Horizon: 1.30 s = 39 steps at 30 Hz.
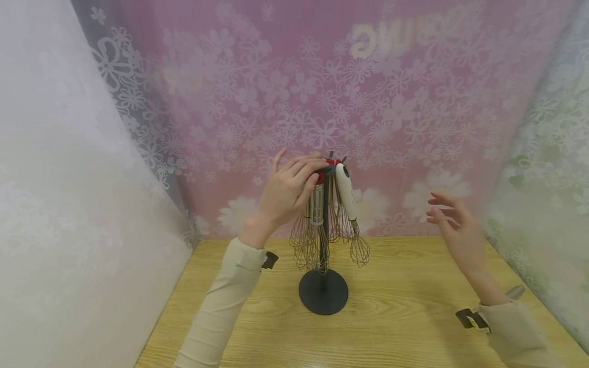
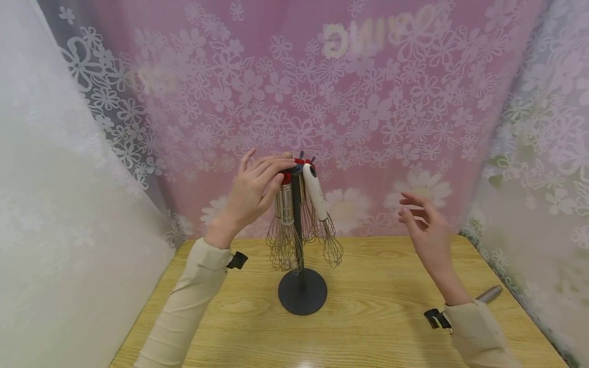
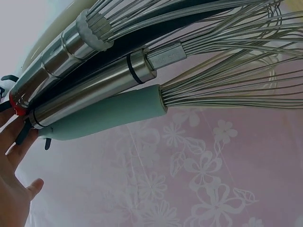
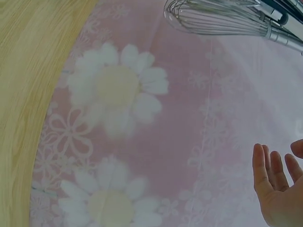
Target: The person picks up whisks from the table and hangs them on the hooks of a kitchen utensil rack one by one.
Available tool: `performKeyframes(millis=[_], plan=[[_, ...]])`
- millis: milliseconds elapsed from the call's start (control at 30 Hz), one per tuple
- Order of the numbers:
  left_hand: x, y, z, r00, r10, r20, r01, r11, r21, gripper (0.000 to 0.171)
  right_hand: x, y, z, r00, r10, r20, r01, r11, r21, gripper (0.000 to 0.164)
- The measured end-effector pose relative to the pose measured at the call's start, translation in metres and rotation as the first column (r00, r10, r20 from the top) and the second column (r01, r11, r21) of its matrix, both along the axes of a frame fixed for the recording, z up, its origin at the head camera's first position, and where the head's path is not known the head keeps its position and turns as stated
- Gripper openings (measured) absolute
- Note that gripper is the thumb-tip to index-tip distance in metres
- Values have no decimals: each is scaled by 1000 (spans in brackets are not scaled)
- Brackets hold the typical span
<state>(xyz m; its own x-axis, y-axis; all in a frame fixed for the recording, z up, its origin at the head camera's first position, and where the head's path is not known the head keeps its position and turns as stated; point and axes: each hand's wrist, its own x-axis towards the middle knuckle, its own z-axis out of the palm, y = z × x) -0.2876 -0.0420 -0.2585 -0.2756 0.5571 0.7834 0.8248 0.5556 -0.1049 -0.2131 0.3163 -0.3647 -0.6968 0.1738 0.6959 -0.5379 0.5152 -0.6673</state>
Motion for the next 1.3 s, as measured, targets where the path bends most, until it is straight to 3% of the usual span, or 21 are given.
performKeyframes(millis=[333, 633, 800, 1033, 1300], plan=[[0, -1, 0, 1000, 10, -9, -11, 1000, -16, 29, 1, 27, -16, 995, -73, 63, 76, 996, -36, 40], [-1, -1, -2, 1000, 21, -14, -21, 1000, -6, 29, 0, 51, -30, 992, -120, 40, 123, 991, -60, 40], [-1, 0, -2, 999, 33, -20, -33, 999, 1, 29, 3, 65, -37, 989, -133, 71, 139, 986, -88, 39], [2, 1, -1, 998, 48, -29, -48, 999, 4, 29, 8, 83, -47, 968, -212, 135, 232, 961, -149, 38], [4, 2, 0, 997, 53, -51, -52, 999, 10, 28, 16, 107, -61, 937, -280, 208, 309, 943, -123, 37]])
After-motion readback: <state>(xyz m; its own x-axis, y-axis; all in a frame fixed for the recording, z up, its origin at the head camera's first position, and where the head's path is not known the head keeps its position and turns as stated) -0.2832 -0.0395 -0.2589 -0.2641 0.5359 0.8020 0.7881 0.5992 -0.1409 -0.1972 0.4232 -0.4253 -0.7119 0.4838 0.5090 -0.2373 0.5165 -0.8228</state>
